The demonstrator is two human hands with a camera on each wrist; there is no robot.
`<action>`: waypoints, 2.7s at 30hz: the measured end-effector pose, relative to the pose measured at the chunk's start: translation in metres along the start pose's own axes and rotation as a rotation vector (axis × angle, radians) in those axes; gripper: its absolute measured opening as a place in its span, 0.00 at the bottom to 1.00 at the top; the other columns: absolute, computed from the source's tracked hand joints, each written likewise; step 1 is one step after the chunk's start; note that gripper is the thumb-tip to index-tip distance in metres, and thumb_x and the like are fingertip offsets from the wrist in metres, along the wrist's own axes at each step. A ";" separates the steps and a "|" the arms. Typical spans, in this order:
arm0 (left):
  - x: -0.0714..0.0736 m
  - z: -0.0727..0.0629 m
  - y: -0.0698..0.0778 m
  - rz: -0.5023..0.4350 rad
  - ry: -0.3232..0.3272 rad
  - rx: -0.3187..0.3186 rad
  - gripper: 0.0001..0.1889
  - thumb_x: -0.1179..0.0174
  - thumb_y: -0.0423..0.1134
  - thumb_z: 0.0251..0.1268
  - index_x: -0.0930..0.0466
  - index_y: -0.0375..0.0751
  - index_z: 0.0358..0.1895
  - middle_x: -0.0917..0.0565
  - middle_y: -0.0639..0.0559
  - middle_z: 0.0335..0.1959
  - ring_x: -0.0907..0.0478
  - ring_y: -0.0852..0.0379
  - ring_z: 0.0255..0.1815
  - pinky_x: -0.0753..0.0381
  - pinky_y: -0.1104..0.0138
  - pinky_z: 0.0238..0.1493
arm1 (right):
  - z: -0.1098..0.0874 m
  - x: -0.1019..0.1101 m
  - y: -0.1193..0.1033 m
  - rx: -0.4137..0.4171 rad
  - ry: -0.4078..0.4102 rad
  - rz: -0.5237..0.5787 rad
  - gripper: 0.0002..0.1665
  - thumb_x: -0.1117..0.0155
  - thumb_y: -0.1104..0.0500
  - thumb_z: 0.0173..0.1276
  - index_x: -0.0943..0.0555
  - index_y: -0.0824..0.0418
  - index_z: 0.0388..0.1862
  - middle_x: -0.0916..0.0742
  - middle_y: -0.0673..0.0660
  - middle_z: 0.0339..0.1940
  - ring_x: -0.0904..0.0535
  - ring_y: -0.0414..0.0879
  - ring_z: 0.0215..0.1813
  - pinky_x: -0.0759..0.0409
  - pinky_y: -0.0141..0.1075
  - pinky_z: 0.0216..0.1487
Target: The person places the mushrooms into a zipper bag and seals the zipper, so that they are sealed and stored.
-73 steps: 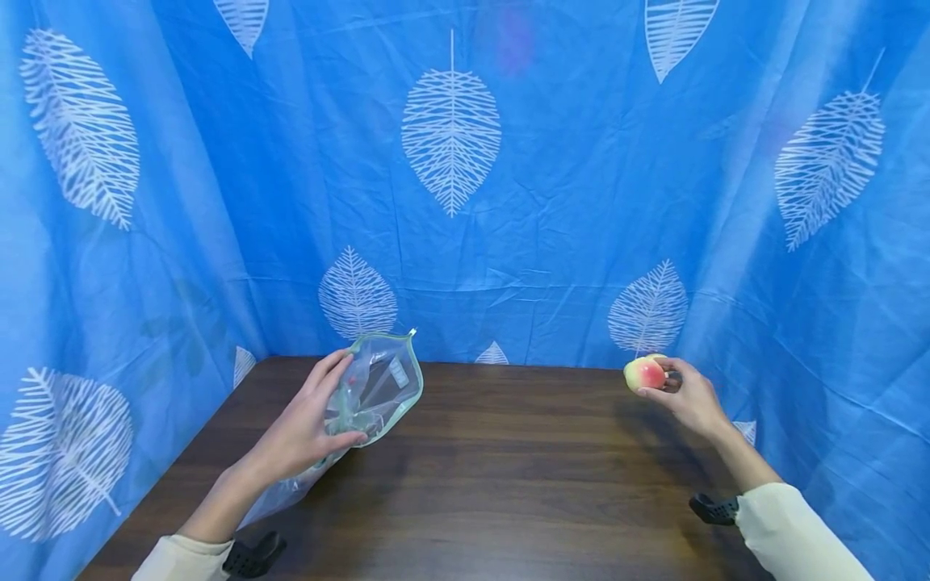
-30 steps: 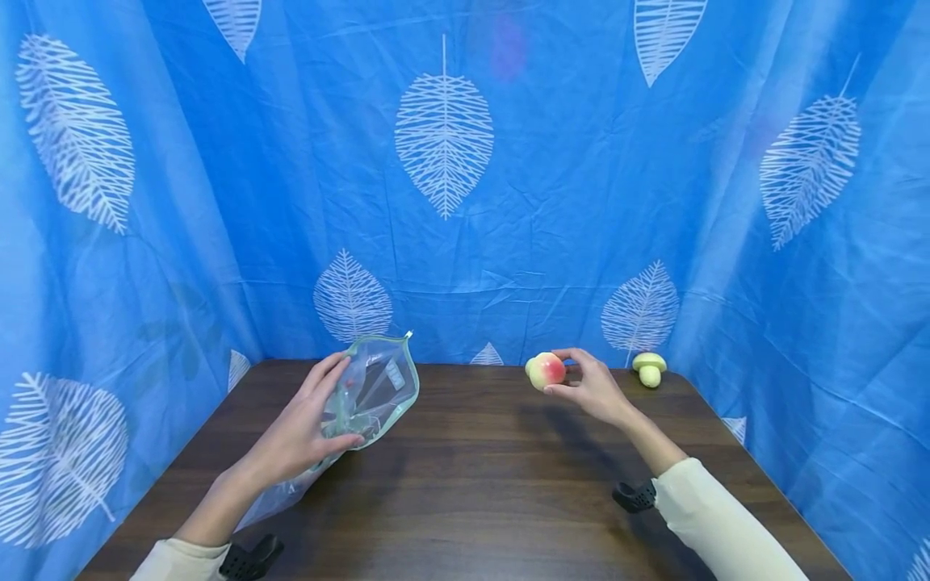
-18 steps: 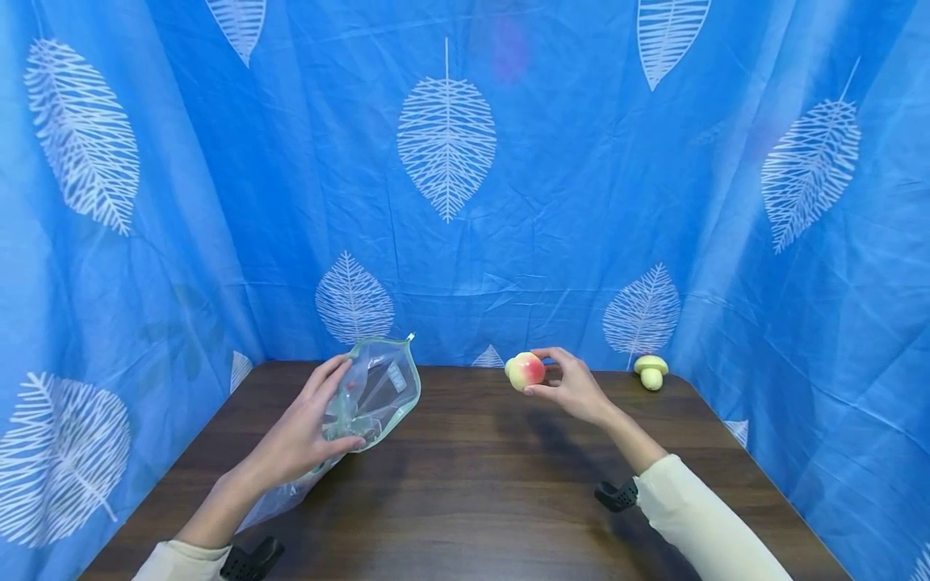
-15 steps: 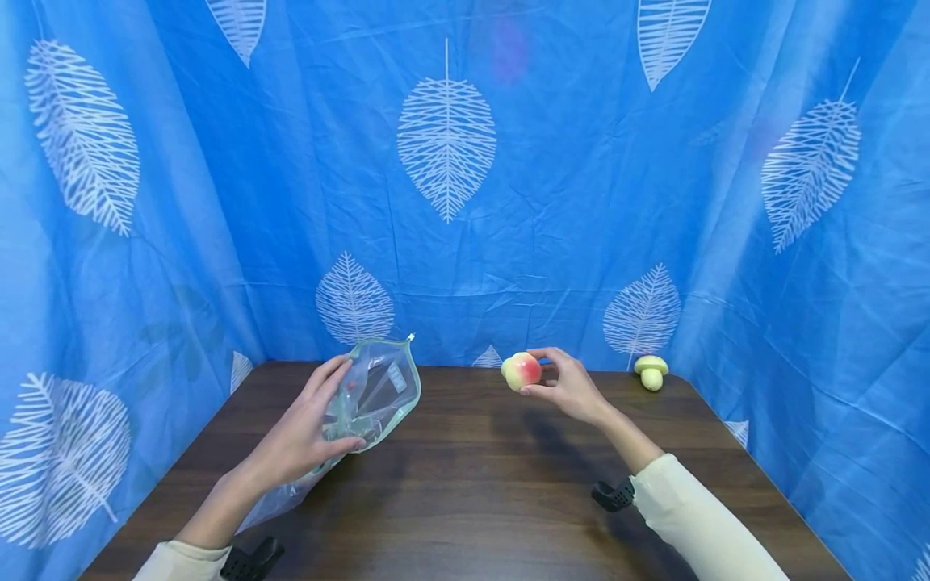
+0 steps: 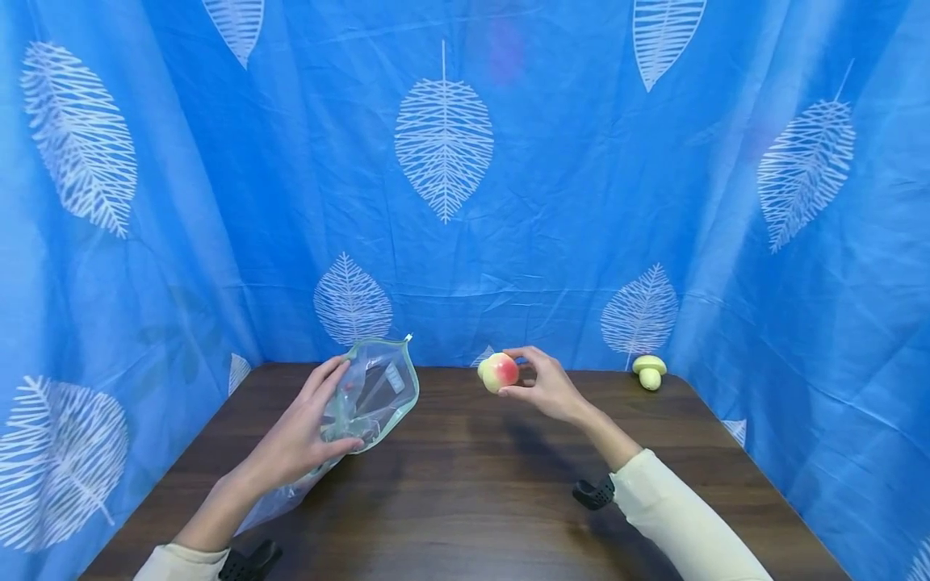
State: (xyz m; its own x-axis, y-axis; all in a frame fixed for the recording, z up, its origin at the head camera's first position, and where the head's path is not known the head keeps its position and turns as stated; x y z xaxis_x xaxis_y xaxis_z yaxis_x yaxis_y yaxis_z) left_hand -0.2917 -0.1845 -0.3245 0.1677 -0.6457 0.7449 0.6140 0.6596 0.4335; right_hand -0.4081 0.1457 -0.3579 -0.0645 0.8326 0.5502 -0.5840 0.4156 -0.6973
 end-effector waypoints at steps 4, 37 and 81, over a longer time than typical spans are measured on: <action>0.000 0.001 0.002 0.001 0.000 0.000 0.57 0.17 0.34 0.50 0.47 0.29 0.80 0.46 0.35 0.79 0.36 0.33 0.72 0.20 0.43 0.56 | 0.000 -0.004 -0.029 0.012 -0.021 0.035 0.36 0.20 0.71 0.58 0.24 0.74 0.65 0.20 0.69 0.58 0.16 0.65 0.54 0.15 0.51 0.52; -0.003 0.005 0.003 0.007 -0.009 -0.001 0.56 0.17 0.35 0.49 0.44 0.28 0.79 0.44 0.36 0.78 0.35 0.32 0.71 0.19 0.43 0.56 | 0.052 -0.082 -0.114 0.256 -0.219 0.058 0.39 0.16 0.62 0.57 0.21 0.64 0.67 0.18 0.58 0.60 0.19 0.50 0.56 0.15 0.33 0.49; 0.029 0.004 0.008 0.095 0.090 -0.043 0.58 0.15 0.37 0.46 0.44 0.25 0.78 0.42 0.33 0.77 0.35 0.31 0.70 0.22 0.39 0.56 | 0.035 -0.019 -0.060 0.092 -0.202 -0.045 0.29 0.21 0.62 0.64 0.18 0.61 0.63 0.18 0.56 0.61 0.19 0.52 0.59 0.15 0.45 0.54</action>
State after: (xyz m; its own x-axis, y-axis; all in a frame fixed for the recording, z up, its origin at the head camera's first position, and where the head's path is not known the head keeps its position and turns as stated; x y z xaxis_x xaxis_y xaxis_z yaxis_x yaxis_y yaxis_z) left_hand -0.2851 -0.1964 -0.2980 0.2936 -0.6143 0.7324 0.6245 0.7033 0.3396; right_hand -0.4007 0.0919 -0.3107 -0.1917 0.7198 0.6672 -0.6607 0.4081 -0.6301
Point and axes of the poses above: each hand's wrist, its own z-axis towards the middle knuckle, its own x-axis out of the back of the hand, y = z × x, the point moved 9 cm from there along z, towards the middle knuckle
